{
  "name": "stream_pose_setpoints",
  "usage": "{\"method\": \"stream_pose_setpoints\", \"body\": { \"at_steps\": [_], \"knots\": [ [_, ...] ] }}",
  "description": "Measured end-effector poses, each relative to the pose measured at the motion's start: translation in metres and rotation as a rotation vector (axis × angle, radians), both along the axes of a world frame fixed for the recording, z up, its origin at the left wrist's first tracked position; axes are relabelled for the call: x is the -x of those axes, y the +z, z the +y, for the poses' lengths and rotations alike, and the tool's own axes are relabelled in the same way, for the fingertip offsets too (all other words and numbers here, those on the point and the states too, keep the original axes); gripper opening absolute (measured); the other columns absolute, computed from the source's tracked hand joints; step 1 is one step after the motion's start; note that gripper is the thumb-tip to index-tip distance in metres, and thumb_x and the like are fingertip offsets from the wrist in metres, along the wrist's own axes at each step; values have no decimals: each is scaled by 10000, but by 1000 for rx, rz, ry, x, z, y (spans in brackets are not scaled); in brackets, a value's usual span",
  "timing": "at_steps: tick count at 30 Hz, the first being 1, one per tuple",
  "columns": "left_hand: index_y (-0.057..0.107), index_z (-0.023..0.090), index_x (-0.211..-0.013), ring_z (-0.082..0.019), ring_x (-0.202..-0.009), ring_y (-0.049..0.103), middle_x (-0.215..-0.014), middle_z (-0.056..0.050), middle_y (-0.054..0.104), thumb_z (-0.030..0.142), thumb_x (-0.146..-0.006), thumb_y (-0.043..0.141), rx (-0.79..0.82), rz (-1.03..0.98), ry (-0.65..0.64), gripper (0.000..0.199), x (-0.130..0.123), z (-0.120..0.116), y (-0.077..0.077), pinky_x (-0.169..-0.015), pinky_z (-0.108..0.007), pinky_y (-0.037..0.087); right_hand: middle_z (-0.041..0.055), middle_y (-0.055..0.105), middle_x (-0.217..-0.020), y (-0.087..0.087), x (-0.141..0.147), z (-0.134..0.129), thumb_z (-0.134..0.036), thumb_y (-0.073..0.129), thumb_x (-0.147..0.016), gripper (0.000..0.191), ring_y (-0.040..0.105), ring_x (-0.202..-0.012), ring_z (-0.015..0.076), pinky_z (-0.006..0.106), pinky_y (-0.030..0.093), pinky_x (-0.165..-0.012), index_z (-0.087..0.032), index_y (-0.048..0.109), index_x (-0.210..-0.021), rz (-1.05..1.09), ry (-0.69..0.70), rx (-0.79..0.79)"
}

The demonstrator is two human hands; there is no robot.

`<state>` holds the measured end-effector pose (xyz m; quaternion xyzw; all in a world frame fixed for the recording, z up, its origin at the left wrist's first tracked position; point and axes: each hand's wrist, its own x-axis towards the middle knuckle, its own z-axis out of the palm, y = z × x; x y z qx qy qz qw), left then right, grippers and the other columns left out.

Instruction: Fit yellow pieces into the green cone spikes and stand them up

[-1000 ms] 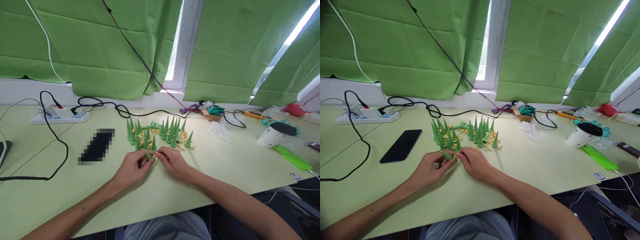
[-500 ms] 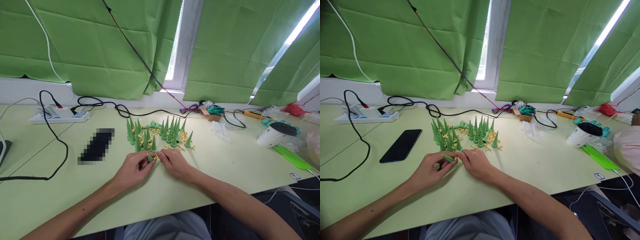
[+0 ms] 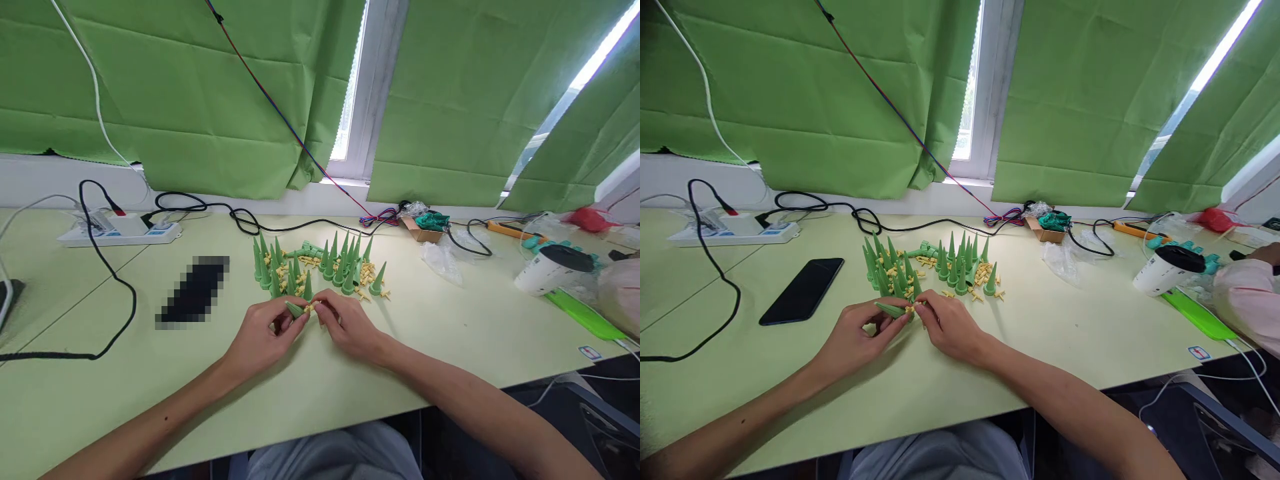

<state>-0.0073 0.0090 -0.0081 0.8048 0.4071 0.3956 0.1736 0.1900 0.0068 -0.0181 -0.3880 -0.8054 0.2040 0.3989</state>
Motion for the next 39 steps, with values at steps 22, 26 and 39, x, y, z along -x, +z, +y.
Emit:
{"method": "stream_pose_setpoints", "body": {
  "at_steps": [22,26,39],
  "knots": [
    [703,171,-990,-84,-475,440,-576,41,580,257,-895,605,-47,50,-70,162,-1,-3,-2,-499,-204,383,-31,451,-591,0,0,0,-369,349,-1044,398,390,-532,118,269,267,-568,-210,437,-689,-118,-98,8],
    [715,168,-947,-85,-469,419,-526,61,502,277,-883,621,-38,15,-18,157,-1,-2,1,-492,-202,372,-31,510,-636,0,0,0,-357,371,-1038,287,445,-564,124,252,320,-585,-205,535,-857,-32,-73,28],
    [726,161,-941,-86,-478,406,-525,70,431,312,-877,625,65,-18,-5,193,-1,-1,3,-481,-199,365,-35,508,-667,0,0,-2,-311,398,-1020,165,441,-577,125,242,343,-579,-202,520,-1001,33,-2,47]
  ]
}}
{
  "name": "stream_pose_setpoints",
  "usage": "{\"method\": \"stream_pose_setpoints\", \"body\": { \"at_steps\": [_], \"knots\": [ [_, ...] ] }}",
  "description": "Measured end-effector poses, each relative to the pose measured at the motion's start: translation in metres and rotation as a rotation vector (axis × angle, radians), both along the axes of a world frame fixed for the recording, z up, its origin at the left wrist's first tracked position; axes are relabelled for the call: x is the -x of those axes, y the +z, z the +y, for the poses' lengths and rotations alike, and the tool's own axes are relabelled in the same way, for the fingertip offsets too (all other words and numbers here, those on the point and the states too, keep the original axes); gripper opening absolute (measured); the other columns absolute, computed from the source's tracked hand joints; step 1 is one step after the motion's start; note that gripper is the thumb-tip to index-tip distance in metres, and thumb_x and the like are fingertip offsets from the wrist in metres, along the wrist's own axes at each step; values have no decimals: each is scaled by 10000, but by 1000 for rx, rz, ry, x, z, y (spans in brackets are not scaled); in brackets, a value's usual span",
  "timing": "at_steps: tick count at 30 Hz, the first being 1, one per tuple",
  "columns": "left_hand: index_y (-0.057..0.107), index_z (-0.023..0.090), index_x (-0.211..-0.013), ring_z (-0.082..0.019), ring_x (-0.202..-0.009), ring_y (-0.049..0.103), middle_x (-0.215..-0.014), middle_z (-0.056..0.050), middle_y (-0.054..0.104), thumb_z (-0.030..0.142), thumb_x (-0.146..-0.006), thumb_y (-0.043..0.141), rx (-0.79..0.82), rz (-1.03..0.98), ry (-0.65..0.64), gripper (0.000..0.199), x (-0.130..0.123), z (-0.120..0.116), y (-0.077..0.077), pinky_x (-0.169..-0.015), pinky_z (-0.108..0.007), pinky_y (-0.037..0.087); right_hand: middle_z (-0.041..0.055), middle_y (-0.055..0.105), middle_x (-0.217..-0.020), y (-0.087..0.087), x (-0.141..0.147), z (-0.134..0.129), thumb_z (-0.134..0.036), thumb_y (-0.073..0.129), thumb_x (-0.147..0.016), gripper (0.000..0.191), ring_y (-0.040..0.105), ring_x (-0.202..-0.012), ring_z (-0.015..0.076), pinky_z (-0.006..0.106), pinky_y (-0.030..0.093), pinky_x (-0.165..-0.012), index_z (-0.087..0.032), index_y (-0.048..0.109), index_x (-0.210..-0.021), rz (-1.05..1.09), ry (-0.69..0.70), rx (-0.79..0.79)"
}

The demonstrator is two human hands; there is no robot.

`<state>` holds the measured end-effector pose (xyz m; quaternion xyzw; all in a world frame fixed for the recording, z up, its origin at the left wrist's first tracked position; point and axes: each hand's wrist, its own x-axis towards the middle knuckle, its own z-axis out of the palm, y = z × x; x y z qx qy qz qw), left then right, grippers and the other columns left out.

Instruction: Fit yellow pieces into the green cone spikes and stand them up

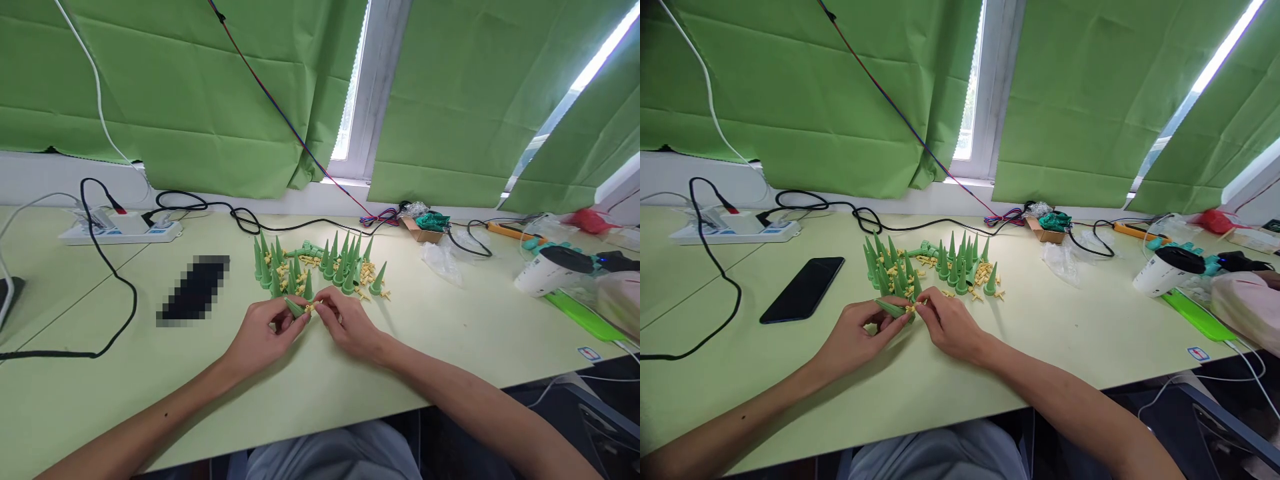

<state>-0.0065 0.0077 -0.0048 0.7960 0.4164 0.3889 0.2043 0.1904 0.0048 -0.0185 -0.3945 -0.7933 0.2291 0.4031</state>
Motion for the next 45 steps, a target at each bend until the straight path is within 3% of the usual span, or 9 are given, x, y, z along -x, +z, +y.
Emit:
{"method": "stream_pose_setpoints", "body": {
  "at_steps": [21,26,30,33,39,45],
  "knots": [
    [727,180,-987,-84,-462,412,-514,75,461,284,-885,602,-7,65,-83,192,0,-1,-1,-485,-198,366,-45,354,-549,-1,-1,4,-369,363,-1036,424,292,-493,112,277,225,-539,-214,357,-641,-158,-98,-41],
    [736,169,-907,-90,-464,411,-501,67,464,309,-862,619,42,45,-33,188,-1,0,1,-463,-199,351,-32,463,-591,0,-1,4,-375,368,-1038,367,394,-525,119,257,284,-558,-210,480,-729,-111,-140,-57],
    [736,161,-911,-94,-472,406,-502,68,440,341,-859,620,75,14,-1,220,-1,2,3,-466,-203,353,-16,577,-669,3,0,1,-337,401,-1026,215,505,-585,133,249,355,-603,-203,560,-970,-36,-74,-29],
    [728,151,-903,-99,-482,424,-516,61,458,362,-852,623,127,1,3,242,0,3,4,-465,-206,357,-22,576,-673,3,0,0,-300,417,-1015,167,504,-584,135,248,363,-600,-203,549,-1049,-26,-29,-10],
    [723,136,-930,-97,-482,419,-517,63,456,368,-861,617,156,3,-14,265,0,2,4,-468,-209,350,-37,525,-651,1,0,1,-287,417,-1014,158,450,-569,123,244,340,-596,-203,536,-951,-42,-22,-27],
    [723,142,-904,-81,-467,410,-517,72,456,308,-879,608,47,47,-48,204,0,1,1,-469,-199,351,-35,478,-633,-1,1,2,-304,416,-1013,248,415,-562,119,244,298,-572,-209,465,-789,-73,-56,-35]
  ]
}}
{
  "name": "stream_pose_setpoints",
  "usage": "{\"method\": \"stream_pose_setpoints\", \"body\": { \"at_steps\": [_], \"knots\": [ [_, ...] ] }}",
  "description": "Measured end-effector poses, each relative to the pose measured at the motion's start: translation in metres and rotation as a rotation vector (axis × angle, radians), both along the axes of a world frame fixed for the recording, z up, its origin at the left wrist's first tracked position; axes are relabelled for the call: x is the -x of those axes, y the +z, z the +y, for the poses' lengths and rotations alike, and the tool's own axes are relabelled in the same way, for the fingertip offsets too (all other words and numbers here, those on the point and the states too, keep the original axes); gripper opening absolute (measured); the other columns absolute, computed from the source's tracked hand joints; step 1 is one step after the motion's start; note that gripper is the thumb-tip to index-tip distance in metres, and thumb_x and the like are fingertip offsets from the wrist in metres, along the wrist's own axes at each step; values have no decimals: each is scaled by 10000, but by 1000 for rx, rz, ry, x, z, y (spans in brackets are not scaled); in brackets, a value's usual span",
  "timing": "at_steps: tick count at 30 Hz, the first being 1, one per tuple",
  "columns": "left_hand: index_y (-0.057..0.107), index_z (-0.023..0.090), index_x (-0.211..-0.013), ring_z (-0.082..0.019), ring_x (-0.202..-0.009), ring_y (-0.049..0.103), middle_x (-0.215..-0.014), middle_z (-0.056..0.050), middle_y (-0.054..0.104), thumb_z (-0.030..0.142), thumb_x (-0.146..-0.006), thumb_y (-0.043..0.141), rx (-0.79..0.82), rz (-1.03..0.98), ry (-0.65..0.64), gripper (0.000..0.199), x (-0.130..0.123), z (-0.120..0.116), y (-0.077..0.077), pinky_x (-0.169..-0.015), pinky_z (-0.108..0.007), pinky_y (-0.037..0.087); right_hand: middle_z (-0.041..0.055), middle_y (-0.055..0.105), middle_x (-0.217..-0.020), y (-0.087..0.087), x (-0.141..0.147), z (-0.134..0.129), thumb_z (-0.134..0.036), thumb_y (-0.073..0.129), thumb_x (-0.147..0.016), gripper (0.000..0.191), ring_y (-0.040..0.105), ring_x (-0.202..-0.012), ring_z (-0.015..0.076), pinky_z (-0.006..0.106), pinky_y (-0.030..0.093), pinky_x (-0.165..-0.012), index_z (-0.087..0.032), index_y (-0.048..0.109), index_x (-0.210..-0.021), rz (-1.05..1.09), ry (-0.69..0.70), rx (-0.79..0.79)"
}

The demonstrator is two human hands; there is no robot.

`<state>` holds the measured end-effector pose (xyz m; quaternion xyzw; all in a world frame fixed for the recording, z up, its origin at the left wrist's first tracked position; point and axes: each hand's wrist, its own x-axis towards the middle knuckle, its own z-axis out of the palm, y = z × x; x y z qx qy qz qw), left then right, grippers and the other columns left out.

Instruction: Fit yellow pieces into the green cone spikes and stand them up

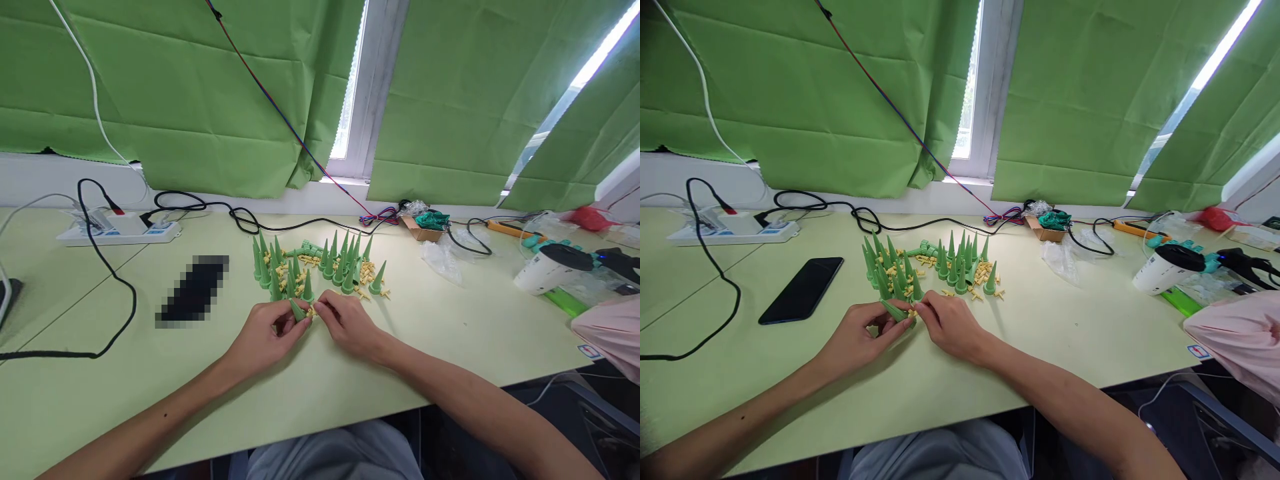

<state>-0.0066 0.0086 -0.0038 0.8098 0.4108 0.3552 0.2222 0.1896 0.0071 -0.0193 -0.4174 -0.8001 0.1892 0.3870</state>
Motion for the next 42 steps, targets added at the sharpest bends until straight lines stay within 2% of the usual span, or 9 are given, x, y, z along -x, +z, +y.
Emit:
{"method": "stream_pose_setpoints", "body": {
  "at_steps": [3,8,11,18,22,25,31,36,42],
  "knots": [
    [715,160,-980,-78,-461,418,-514,80,455,268,-896,600,-84,25,-39,178,1,-1,-3,-475,-192,359,-42,429,-605,0,0,0,-314,399,-1020,305,368,-532,113,250,267,-555,-214,414,-732,-38,-21,5],
    [673,158,-1020,-66,-463,431,-626,50,594,203,-912,592,-253,65,-119,143,2,-3,-6,-487,-189,372,-45,376,-574,0,-1,1,-332,366,-1036,380,313,-506,109,271,234,-556,-212,356,-675,-119,-46,8],
    [659,159,-1021,-62,-464,427,-672,40,619,171,-915,580,-303,93,-152,133,3,-4,-6,-486,-192,364,-41,372,-567,-1,-1,2,-345,351,-1043,407,305,-512,113,280,222,-560,-209,353,-659,-149,-50,3],
    [679,165,-1016,-72,-476,445,-609,54,578,198,-907,597,-245,53,-91,140,2,-2,-8,-493,-188,376,-37,411,-582,1,0,2,-360,363,-1040,388,338,-523,119,270,231,-564,-211,393,-683,-124,-49,18],
    [710,163,-984,-78,-466,421,-530,76,483,241,-898,610,-192,38,-21,153,1,-1,-6,-488,-194,370,-31,506,-648,3,0,0,-318,402,-1026,229,442,-577,126,247,304,-598,-209,504,-852,-45,1,35],
    [730,153,-930,-81,-467,405,-513,75,447,274,-894,616,-156,18,15,171,0,-1,-3,-474,-197,359,-34,519,-658,3,0,-2,-296,404,-1023,166,456,-589,131,248,325,-612,-210,519,-942,-24,39,42],
    [728,140,-959,-81,-467,417,-518,74,443,267,-896,612,-160,9,21,183,0,-2,-3,-486,-195,375,-33,503,-674,1,0,1,-285,407,-1017,167,436,-593,130,251,315,-604,-215,481,-884,-5,55,37],
    [702,172,-1027,-75,-476,432,-549,75,489,221,-898,611,-207,28,-37,166,3,-2,-7,-502,-186,379,-28,479,-677,0,-1,1,-275,400,-1016,208,422,-588,126,252,294,-589,-216,447,-823,-37,57,40],
    [681,170,-1065,-69,-492,445,-597,65,536,180,-892,613,-245,35,-90,187,4,0,-13,-515,-184,378,-54,336,-578,-2,-1,3,-272,398,-1015,337,297,-520,112,259,240,-547,-218,342,-687,-62,46,19]
  ]
}}
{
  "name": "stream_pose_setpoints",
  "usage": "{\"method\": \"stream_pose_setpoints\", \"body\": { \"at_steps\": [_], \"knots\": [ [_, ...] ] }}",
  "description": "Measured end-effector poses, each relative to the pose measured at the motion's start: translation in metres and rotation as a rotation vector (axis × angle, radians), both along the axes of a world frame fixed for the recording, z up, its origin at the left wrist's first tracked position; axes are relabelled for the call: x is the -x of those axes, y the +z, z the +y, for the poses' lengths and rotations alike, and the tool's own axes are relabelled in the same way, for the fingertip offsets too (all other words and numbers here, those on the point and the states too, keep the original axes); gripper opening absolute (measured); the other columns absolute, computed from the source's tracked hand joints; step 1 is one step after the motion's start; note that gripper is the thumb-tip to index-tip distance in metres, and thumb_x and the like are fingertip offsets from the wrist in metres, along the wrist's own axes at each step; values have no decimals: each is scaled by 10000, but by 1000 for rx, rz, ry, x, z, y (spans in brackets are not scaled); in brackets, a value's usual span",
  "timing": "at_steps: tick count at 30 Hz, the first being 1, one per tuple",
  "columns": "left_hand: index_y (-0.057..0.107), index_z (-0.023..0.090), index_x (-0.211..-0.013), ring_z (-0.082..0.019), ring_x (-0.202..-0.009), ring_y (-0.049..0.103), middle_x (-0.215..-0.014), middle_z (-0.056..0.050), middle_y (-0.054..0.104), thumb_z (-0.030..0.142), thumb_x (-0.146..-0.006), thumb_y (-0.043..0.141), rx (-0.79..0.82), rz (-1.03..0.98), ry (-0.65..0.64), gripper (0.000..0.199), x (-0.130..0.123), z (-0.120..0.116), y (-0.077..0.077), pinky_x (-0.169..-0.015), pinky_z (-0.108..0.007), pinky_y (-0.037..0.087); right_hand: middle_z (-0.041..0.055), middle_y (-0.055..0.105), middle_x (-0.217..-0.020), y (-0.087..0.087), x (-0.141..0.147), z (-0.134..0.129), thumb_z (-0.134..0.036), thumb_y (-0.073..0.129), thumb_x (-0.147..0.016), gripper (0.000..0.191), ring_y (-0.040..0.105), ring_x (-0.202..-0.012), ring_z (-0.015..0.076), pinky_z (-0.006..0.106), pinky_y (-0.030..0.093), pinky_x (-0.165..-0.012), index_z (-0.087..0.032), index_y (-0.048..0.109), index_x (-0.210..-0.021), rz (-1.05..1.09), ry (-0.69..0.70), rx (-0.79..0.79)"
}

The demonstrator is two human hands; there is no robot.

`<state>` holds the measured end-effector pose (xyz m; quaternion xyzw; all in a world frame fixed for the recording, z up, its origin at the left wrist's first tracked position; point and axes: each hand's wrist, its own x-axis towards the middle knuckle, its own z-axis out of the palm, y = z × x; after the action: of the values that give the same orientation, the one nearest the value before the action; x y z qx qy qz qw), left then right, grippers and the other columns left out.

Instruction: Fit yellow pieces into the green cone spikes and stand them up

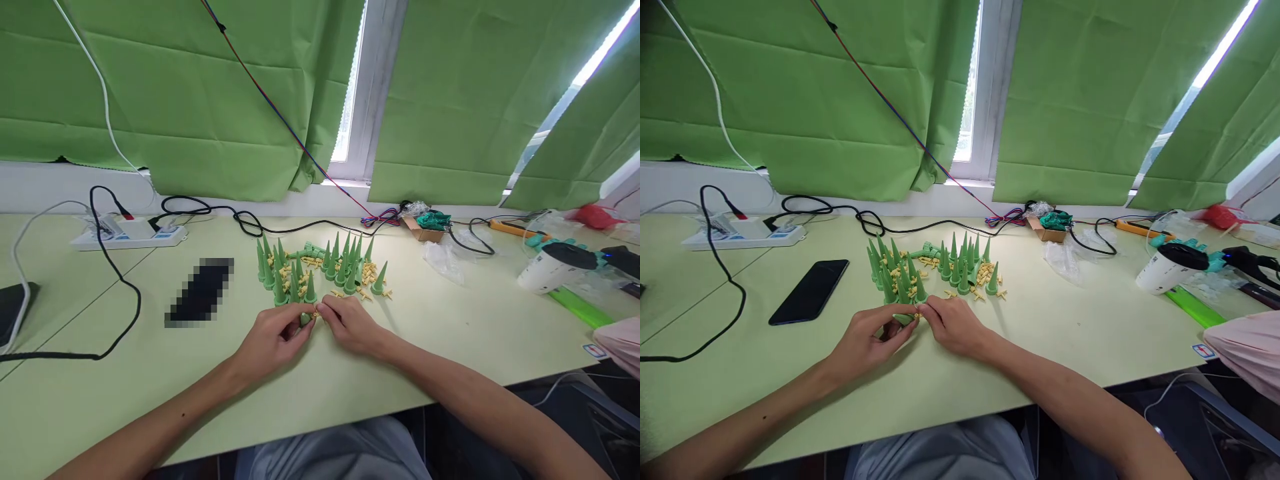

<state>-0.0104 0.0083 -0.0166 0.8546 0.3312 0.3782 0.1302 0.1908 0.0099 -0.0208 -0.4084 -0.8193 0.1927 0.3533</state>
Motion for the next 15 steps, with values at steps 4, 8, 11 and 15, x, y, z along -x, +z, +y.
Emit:
{"method": "stream_pose_setpoints", "body": {
  "at_steps": [4,8,11,15],
  "knots": [
    [688,167,-1060,-68,-486,437,-580,70,514,182,-891,610,17,-4,9,187,-1,1,0,-513,-183,374,-53,349,-568,-2,0,3,-296,389,-1025,368,314,-514,108,258,241,-549,-214,342,-669,0,-8,7],
    [710,165,-986,-74,-480,423,-549,73,485,219,-879,614,68,-14,61,153,-3,2,4,-510,-190,371,-40,442,-621,-3,2,4,-302,393,-1027,310,392,-559,115,247,287,-580,-211,442,-734,28,-18,18],
    [715,162,-934,-81,-486,400,-533,76,426,259,-883,600,124,-16,101,159,-4,1,7,-501,-197,354,-40,487,-652,-3,3,4,-303,411,-1022,217,423,-575,119,243,318,-594,-211,513,-854,80,-4,25],
    [706,159,-912,-85,-490,367,-535,81,365,331,-893,594,217,-72,126,206,-5,1,9,-492,-201,332,-45,483,-640,0,4,2,-310,418,-1018,162,433,-570,127,247,334,-582,-211,529,-953,141,29,47]
  ]
}}
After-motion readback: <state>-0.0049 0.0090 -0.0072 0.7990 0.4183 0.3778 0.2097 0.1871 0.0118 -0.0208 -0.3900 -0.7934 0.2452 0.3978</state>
